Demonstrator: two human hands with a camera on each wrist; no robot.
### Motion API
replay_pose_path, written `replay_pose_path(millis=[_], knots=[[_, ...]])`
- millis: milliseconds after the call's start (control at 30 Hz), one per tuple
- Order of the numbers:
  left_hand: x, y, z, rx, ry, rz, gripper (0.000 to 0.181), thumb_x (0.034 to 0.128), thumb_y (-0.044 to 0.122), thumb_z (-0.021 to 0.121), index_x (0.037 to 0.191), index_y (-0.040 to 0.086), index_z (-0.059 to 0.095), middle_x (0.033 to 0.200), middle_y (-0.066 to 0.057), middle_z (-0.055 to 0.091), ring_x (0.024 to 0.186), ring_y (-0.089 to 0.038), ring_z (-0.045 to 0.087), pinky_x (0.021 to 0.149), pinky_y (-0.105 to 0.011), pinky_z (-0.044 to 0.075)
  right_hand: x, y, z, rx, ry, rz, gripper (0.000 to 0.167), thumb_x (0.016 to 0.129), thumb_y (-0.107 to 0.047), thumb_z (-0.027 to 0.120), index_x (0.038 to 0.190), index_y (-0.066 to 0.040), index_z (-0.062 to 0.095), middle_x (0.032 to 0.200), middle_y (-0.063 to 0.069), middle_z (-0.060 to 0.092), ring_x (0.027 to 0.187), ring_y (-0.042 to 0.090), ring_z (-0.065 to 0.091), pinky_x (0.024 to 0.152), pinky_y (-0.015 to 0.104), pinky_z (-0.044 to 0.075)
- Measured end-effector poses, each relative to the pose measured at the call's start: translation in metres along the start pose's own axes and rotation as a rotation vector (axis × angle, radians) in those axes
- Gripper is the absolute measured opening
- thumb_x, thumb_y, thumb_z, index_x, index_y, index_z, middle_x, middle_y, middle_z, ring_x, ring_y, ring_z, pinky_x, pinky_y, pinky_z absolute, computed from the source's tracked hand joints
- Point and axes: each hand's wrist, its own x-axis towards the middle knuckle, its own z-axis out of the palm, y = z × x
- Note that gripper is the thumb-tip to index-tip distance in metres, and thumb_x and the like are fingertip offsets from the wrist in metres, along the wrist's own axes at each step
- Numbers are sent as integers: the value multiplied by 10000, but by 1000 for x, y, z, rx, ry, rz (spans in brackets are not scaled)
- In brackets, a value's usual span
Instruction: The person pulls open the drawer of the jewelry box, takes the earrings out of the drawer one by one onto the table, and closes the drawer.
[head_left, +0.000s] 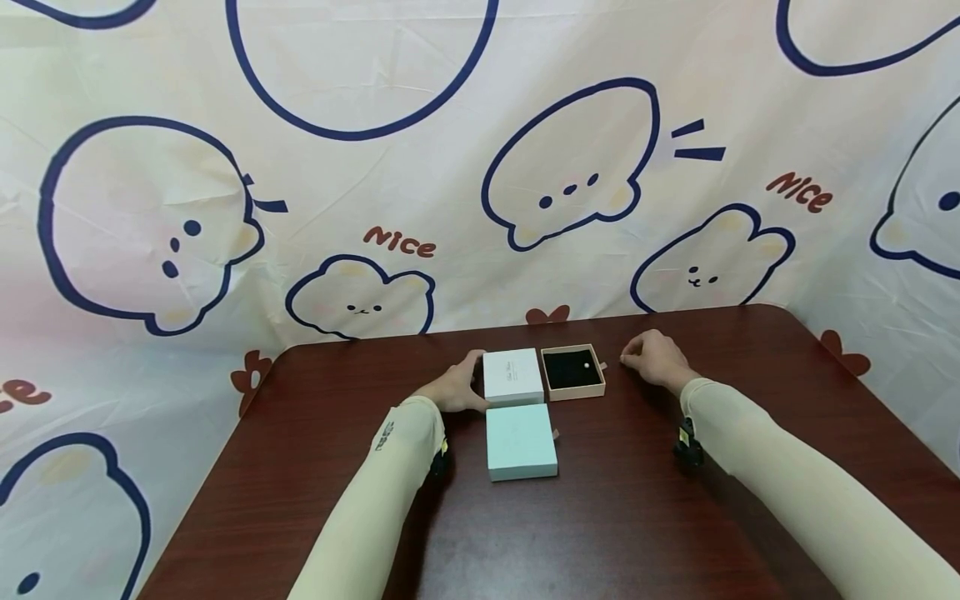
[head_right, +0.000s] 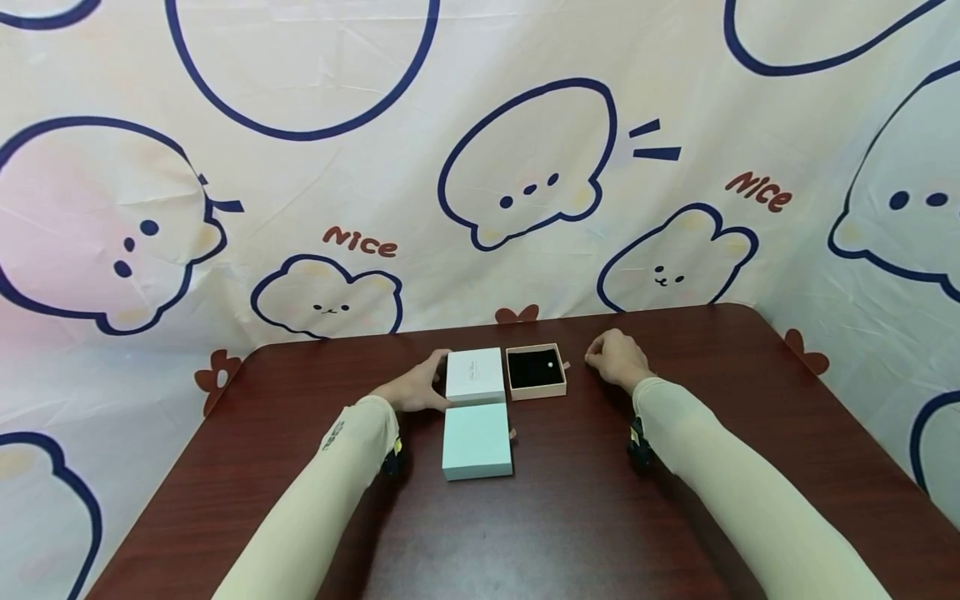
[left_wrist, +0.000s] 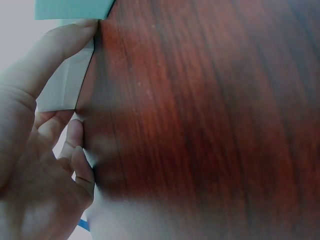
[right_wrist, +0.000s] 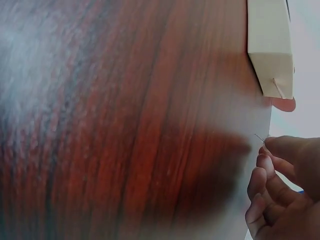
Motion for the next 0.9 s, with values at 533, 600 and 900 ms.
replay_pose_path(millis=[533, 600, 900], knots=[[1, -2, 0, 4, -2, 5, 974, 863, 181, 810, 1592, 149, 164, 1573, -205, 352, 1448, -396, 385, 1119, -536, 382, 3, 7, -1, -36, 10, -40, 137, 966, -106, 657, 1010, -15, 750, 943, 134, 687, 847, 266, 578, 743, 371, 442], [1, -2, 0, 7, -4, 4, 973, 866, 188, 807, 1594, 155, 162, 1572, -202, 358, 1444, -385, 388, 1122, -534, 377, 3, 8, -1, -51, 14, -53, 131, 961, -95, 656, 1008, -14, 747, 908, 122, 677, 818, 252, 576, 705, 350, 429], [2, -1, 0, 7, 1, 9, 980, 861, 184, 812, 1593, 147, 162, 1562, -204, 370, 1432, -383, 407, 1106, -524, 393, 4, 9, 0, -180, 16, -148, 139, 976, -83, 636, 1037, -3, 733, 955, 146, 715, 774, 237, 598, 732, 420, 511]])
